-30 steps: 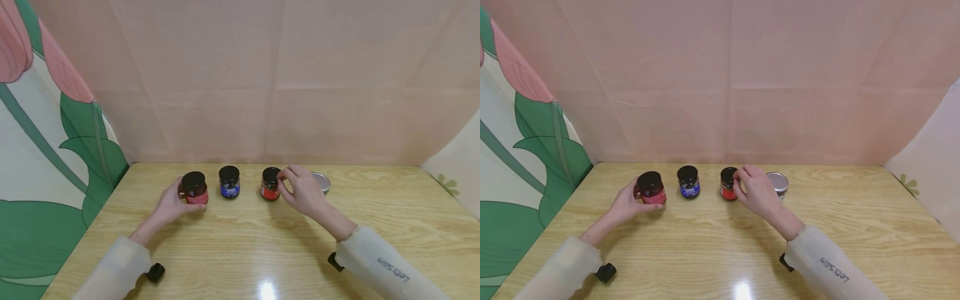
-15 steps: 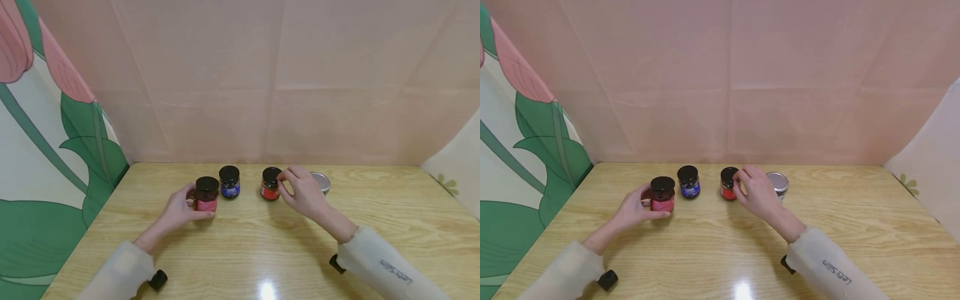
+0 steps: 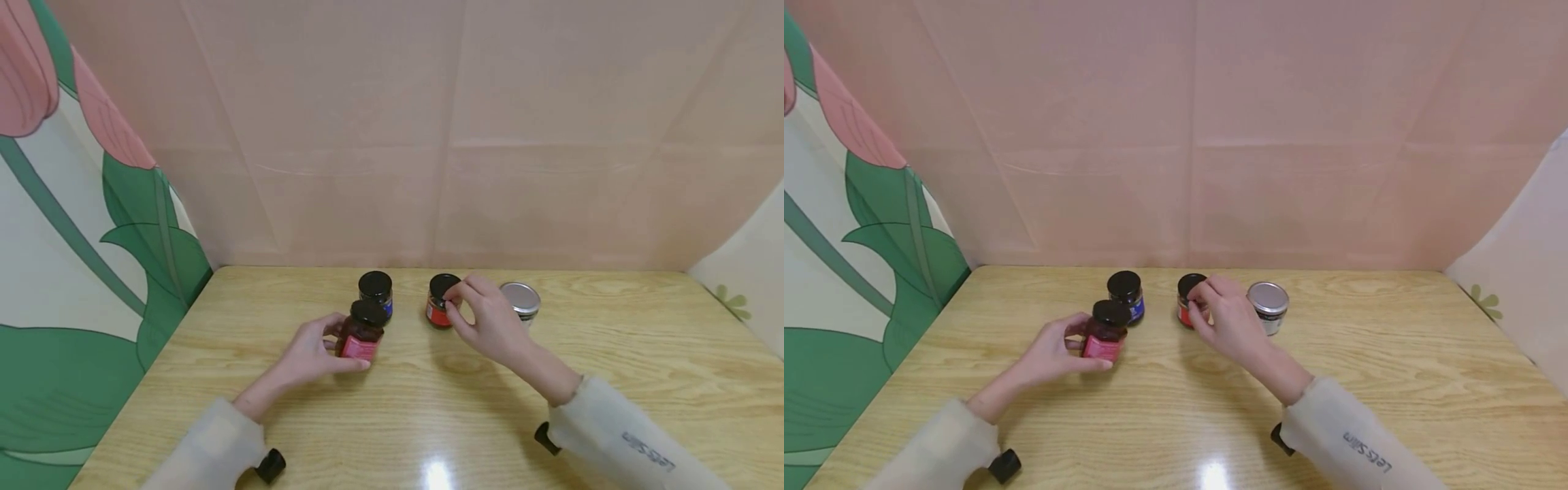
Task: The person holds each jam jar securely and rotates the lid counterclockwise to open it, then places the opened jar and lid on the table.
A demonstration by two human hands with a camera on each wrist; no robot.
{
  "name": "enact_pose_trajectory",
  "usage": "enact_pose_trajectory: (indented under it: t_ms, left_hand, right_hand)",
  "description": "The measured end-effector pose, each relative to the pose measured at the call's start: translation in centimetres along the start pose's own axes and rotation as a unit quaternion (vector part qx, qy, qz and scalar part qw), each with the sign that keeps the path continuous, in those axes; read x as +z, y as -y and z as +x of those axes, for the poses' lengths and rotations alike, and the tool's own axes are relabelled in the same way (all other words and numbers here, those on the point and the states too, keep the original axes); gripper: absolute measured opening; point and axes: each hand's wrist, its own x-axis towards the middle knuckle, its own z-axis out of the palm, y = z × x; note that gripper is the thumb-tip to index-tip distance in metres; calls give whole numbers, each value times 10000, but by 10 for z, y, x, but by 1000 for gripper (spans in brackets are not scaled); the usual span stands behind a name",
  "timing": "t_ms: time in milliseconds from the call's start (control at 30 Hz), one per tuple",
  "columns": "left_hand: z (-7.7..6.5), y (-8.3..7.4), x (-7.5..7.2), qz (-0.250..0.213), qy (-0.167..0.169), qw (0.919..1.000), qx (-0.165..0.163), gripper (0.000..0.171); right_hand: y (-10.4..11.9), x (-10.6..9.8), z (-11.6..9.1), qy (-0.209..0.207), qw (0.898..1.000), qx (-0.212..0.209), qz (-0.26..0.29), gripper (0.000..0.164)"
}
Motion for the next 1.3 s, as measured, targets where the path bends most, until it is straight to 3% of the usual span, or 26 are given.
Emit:
enact_pose_trajectory:
  t_ms: [267, 433, 933, 1300]
  left_hand:
    - [0, -5, 11, -354, 332, 9987, 160, 63]
    - [0, -10, 17, -339, 457, 9980, 263, 65]
    - [5, -18, 29, -187, 353, 9980, 486, 60]
    - [7, -24, 35, -121, 269, 9982, 514, 67]
  right_hand:
    - [13, 0, -2, 279, 9980, 402, 393, 4]
    - [19, 0, -2, 499, 9936, 696, 732, 6]
    - [32, 0, -5, 1151, 9708, 1439, 1538, 23]
    - [36, 3, -7, 1298, 9616, 1928, 1459, 24]
